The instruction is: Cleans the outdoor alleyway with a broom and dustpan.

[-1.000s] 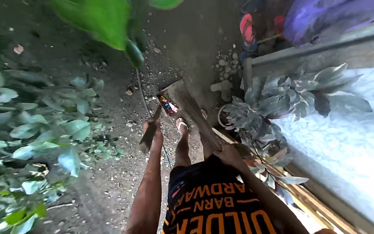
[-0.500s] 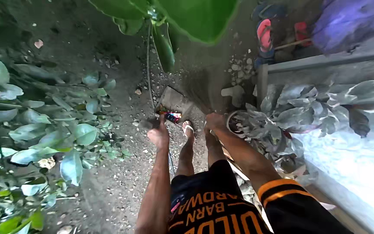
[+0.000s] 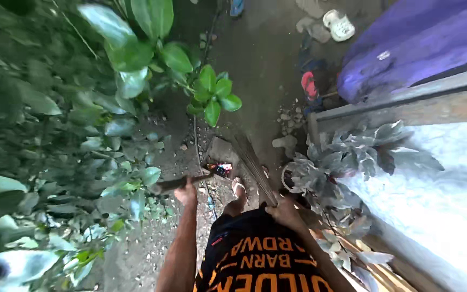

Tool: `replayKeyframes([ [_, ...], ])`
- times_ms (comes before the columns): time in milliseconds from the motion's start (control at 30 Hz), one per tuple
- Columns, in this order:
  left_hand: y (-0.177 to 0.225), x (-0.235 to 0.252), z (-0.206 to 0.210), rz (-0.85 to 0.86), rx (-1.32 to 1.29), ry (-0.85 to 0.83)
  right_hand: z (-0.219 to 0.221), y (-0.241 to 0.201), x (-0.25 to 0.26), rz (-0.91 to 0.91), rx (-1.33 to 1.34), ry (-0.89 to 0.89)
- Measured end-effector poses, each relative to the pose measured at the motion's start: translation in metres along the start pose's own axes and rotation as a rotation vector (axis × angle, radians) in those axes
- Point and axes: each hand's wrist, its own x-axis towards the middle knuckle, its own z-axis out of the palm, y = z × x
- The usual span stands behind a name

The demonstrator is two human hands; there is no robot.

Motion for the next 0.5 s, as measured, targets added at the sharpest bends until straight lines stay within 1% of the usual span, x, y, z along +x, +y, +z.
replayKeyframes([
  [133, 0.009, 0.008, -0.012, -0.086, -0.208, 0.131, -0.041, -0.021, 0.015, -0.058, 0.14, 0.095],
  [267, 0.045, 0.012, 0.009, -0.118, -0.297, 0.181, -0.095, -0.053, 0.057, -0.089, 0.152, 0.143],
  [300, 0.063, 0.01, 0.019, -0.15, -0.311, 0.197, -0.111, -0.062, 0.072, -0.097, 0.13, 0.138],
  [333, 0.092, 0.005, 0.029, -0.215, -0.333, 0.21, -0.131, -0.074, 0.092, -0.111, 0.101, 0.134],
  [367, 0.131, -0.003, 0.034, -0.334, -0.359, 0.19, -0.149, -0.087, 0.11, -0.129, 0.073, 0.123],
  [400, 0.165, -0.013, 0.034, -0.457, -0.387, 0.135, -0.165, -0.097, 0.125, -0.139, 0.044, 0.106],
  [433, 0.173, -0.017, 0.047, -0.454, -0.376, 0.178, -0.183, -0.108, 0.137, -0.145, 0.005, 0.091],
  [500, 0.148, -0.001, 0.078, -0.351, -0.321, 0.237, -0.224, -0.141, 0.154, -0.15, -0.083, 0.049],
])
